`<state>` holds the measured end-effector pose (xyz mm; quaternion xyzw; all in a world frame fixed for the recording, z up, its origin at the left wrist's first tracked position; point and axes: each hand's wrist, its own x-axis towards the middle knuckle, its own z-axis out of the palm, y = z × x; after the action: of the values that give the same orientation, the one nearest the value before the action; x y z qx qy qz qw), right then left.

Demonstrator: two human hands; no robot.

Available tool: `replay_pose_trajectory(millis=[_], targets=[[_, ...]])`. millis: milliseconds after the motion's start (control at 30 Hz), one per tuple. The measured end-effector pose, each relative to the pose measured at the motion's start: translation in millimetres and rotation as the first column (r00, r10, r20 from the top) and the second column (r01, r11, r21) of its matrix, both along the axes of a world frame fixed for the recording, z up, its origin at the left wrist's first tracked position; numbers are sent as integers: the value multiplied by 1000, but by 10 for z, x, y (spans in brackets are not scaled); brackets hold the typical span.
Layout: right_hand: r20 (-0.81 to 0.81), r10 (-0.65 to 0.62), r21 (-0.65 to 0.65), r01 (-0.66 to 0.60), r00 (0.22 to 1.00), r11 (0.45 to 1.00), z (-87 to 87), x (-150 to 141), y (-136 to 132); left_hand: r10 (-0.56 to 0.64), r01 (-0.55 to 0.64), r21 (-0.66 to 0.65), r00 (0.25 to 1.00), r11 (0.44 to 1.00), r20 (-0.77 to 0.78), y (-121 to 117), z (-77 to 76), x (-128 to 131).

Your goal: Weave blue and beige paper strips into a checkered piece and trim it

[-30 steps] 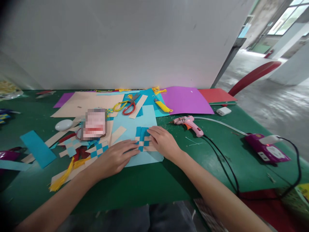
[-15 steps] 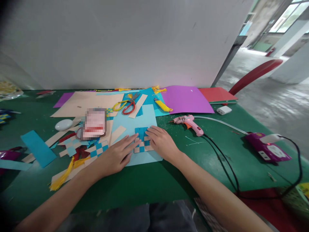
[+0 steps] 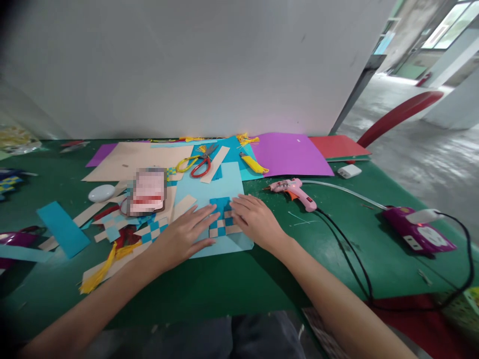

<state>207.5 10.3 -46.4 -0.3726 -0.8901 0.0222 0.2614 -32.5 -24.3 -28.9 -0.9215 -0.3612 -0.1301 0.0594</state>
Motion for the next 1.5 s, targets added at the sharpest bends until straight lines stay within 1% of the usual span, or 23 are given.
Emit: replay_pose_trajectory(millis=[133, 233, 433, 733, 933, 1033, 1133, 1333, 1500], targets=[[44, 9, -24, -8, 999, 1000, 47, 53, -132, 16, -16, 24, 1000, 1000, -20, 57, -32, 98], [87, 4, -38, -1, 996, 999, 53, 69, -222, 40, -41, 47, 999, 998, 19, 67, -88, 143], [100, -1, -20, 3, 995, 1000, 52, 70, -258, 29, -33, 89, 999, 996, 46, 46, -147, 146], [122, -6, 7, 5, 993, 1000, 66, 70, -270, 45, -51, 75, 996, 996, 74, 30, -118, 131], [97, -7, 6, 6, 995, 1000, 79, 64, -277, 128, -145, 186, 987, 972, 99, -29, -89, 123], [101, -8, -3, 8, 995, 1000, 63, 70, -276, 109, -126, 207, 990, 970, 93, -41, -99, 119], [107, -9, -12, 10, 994, 1000, 41, 78, -271, 91, -109, 201, 991, 974, 98, -37, -103, 113], [72, 10, 1, -10, 997, 1000, 14, 81, -264, 84, -101, 192, 992, 976, 96, -39, -78, 118], [77, 14, -1, -14, 997, 1000, 10, 69, -274, 81, -97, 178, 992, 979, 98, -39, -83, 121]])
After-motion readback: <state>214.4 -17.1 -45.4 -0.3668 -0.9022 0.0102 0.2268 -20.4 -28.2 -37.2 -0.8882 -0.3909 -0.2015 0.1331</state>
